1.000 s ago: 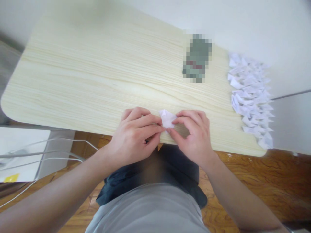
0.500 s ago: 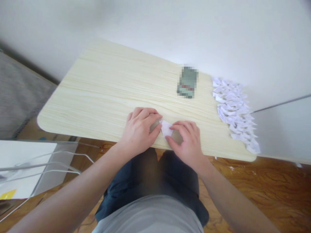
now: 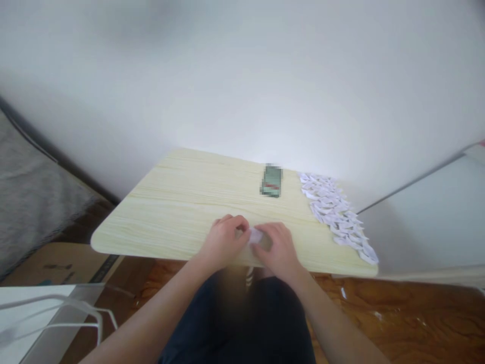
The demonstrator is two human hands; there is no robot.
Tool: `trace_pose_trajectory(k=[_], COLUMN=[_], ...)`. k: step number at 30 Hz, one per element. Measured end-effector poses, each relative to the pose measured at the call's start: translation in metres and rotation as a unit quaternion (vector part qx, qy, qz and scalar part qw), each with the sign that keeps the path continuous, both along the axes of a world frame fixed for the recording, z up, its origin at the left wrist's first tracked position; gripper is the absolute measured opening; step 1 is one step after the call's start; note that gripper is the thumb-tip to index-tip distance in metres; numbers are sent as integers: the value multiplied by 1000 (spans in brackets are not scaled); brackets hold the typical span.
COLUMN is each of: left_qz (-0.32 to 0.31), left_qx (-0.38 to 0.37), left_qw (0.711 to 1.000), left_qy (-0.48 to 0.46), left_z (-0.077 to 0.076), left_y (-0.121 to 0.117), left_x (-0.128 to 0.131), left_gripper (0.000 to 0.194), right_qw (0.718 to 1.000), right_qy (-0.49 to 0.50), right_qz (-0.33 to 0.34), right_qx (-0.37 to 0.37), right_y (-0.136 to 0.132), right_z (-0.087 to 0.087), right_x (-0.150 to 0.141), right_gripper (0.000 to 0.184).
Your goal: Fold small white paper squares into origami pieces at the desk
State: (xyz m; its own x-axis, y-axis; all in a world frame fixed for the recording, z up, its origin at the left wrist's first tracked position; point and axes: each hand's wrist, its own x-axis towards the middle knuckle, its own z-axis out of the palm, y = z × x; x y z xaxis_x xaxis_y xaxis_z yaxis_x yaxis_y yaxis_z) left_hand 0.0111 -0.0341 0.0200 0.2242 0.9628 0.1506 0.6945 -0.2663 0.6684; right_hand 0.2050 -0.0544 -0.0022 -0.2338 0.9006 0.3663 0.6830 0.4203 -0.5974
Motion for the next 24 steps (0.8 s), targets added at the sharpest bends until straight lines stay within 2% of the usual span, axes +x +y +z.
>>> trace_pose_trajectory(k=[4, 8, 11, 13, 20, 24], left_qz=[-31, -49, -78, -88, -105, -110], left_qx=[88, 153, 154, 147, 163, 164], left_qw=[996, 986, 981, 979, 979, 980], left_qy=[10, -33, -91, -107, -65, -31], left_z=[17, 22, 14, 5, -12, -16], left_y=[-7, -7, 1, 7, 13, 14], left_x=[2, -1, -6, -8, -6, -8], left_gripper=[9, 7, 17, 16, 18, 23], right_qw=[997, 992, 984, 980, 980, 983], right_qy=[69, 124, 165, 181, 181, 158], right_qz=[36, 11, 6, 3, 7, 40], right_qx=[-13, -21, -73, -88, -86, -87], right_y=[9, 16, 22, 26, 34, 34], right_z=[16, 26, 23, 18, 1, -1], right_x=[-2, -1, 4, 8, 20, 25], right_gripper=[7, 7, 11, 11, 23, 41])
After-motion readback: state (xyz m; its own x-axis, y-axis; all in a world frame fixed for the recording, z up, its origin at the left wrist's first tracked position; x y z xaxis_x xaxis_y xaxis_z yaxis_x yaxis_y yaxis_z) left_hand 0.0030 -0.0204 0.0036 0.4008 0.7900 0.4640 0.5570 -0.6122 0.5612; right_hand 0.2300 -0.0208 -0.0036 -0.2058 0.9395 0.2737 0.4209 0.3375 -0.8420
